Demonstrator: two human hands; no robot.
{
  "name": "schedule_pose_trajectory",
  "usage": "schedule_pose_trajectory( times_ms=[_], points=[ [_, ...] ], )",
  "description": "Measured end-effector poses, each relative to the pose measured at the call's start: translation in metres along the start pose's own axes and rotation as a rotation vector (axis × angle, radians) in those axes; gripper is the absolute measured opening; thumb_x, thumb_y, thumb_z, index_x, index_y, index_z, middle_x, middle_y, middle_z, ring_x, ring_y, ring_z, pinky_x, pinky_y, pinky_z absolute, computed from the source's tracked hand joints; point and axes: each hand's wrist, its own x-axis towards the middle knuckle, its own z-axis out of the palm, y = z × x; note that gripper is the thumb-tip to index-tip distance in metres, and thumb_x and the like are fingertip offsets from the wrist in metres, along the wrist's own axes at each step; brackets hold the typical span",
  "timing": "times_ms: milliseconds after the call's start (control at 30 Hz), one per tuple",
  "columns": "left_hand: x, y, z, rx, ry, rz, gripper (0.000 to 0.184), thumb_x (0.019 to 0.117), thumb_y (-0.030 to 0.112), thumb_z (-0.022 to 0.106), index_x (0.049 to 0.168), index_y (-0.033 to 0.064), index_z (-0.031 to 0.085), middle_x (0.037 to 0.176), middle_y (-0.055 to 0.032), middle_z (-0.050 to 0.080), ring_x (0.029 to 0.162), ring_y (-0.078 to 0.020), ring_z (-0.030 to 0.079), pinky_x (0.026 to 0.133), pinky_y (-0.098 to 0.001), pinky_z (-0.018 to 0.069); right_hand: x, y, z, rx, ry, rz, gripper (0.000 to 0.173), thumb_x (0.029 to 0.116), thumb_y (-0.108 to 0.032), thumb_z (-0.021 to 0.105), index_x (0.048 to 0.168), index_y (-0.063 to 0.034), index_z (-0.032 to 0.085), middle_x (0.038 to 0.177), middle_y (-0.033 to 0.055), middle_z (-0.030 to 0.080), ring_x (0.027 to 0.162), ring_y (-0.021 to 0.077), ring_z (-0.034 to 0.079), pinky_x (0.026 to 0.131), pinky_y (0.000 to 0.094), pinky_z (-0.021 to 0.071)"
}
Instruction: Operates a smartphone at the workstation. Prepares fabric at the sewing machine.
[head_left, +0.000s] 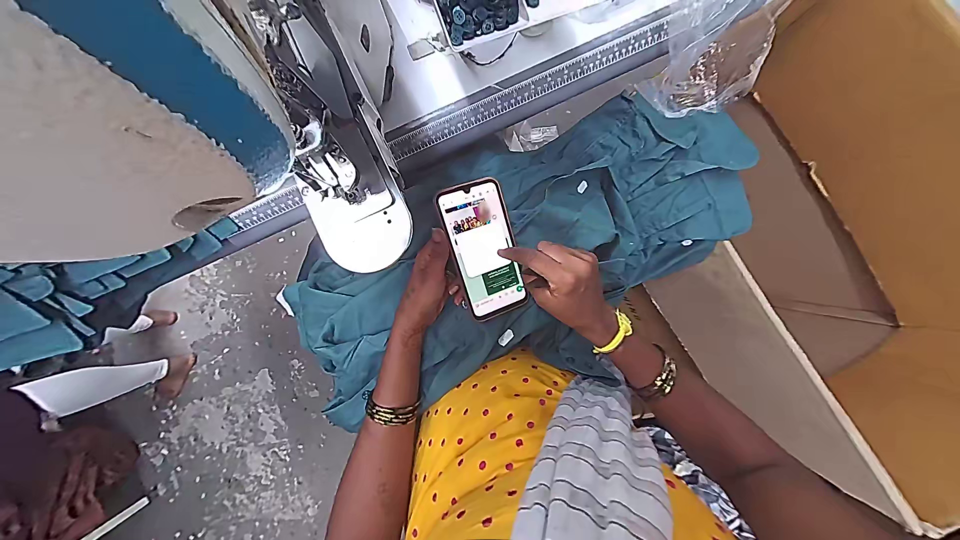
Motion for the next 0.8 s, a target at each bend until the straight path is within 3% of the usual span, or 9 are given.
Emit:
schedule_pose_trajectory(
  times_ms=[333,567,800],
  points=[
    [-0.0001,-0.0003,0.0005,-0.014,0.008,0.000,0.045,0.1103,0.046,0.024,0.105,0.0187,0.059,0.065,0.0057,0.063,0.041,0.0007,0.048,0.040,-0.0136,0.0440,0.0021,-0.0057,-0.0003,0.070,0.019,0.090,0.024,0.0895,-0.007,0.064,0.108,-0.0079,0.079,0.070,0.0063,0.063,0.058,0.0154,0.058,0.052,0.0289,0.0471],
    [0.0002,-0.0017,-0.0006,-0.039,-0.010,0.009,0.044,0.1101,0.047,0.025,0.109,0.0184,0.059,0.068,0.0042,0.065,0.042,0.0001,0.049,0.040,-0.0138,0.0443,0.0051,-0.0063,0.0007,0.072,0.017,0.072,0.023,0.0915,-0.008,0.063,0.109,-0.0075,0.079,0.070,0.0061,0.062,0.058,0.0158,0.058,0.052,0.0293,0.0478],
    [0.0005,-0.0023,-0.0007,-0.047,-0.013,0.018,0.044,0.1106,0.045,0.024,0.108,0.0177,0.059,0.067,0.0037,0.064,0.042,-0.0002,0.049,0.040,-0.0140,0.0442,0.0086,-0.0068,0.0011,0.058,0.003,0.059,0.025,0.0883,-0.007,0.065,0.109,-0.0090,0.079,0.070,0.0063,0.063,0.058,0.0167,0.059,0.051,0.0304,0.0471]
  ],
)
